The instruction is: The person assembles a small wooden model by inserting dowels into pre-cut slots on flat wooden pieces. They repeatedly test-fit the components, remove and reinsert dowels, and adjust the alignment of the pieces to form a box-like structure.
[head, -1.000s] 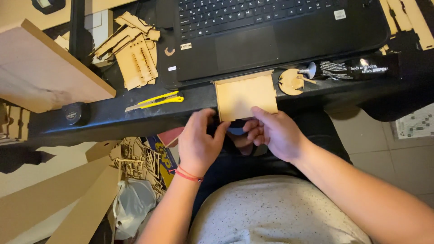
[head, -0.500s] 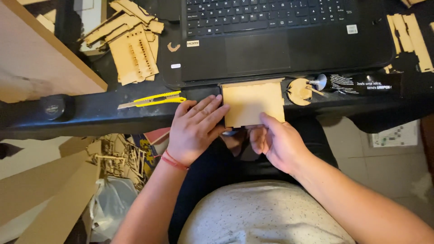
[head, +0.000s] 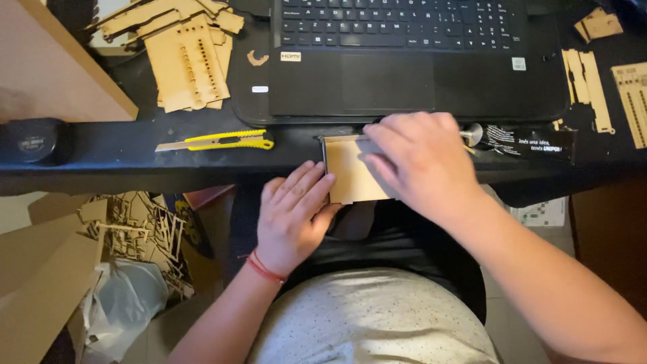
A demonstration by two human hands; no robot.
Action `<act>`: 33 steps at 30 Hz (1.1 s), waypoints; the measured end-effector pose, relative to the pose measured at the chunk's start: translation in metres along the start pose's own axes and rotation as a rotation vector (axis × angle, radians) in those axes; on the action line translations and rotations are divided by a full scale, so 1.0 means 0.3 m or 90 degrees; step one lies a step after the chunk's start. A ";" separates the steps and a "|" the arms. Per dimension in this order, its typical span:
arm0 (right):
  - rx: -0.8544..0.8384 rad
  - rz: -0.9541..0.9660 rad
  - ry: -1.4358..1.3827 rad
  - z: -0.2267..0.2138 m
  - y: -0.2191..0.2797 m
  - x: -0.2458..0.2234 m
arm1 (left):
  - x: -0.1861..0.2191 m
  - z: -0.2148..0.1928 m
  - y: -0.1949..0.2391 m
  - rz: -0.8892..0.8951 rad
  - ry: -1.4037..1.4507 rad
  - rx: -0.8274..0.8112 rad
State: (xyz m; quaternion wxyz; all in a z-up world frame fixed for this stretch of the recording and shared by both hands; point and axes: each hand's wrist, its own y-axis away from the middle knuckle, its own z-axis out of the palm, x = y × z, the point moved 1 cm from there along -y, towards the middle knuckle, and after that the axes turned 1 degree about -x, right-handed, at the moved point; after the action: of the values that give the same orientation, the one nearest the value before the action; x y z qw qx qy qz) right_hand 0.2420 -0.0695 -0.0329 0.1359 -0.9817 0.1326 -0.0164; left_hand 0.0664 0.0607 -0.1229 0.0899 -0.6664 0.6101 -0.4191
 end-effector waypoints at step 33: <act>0.068 -0.085 -0.293 -0.294 0.438 -0.231 | 0.379 -0.199 0.048 0.096 0.487 -0.040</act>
State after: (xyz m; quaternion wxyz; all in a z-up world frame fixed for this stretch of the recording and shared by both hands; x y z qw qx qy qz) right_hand 0.1355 -0.1962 0.0165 0.2131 -0.9575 0.0315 0.1917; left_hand 0.0051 -0.0202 -0.0432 -0.1336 -0.4178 0.6594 -0.6106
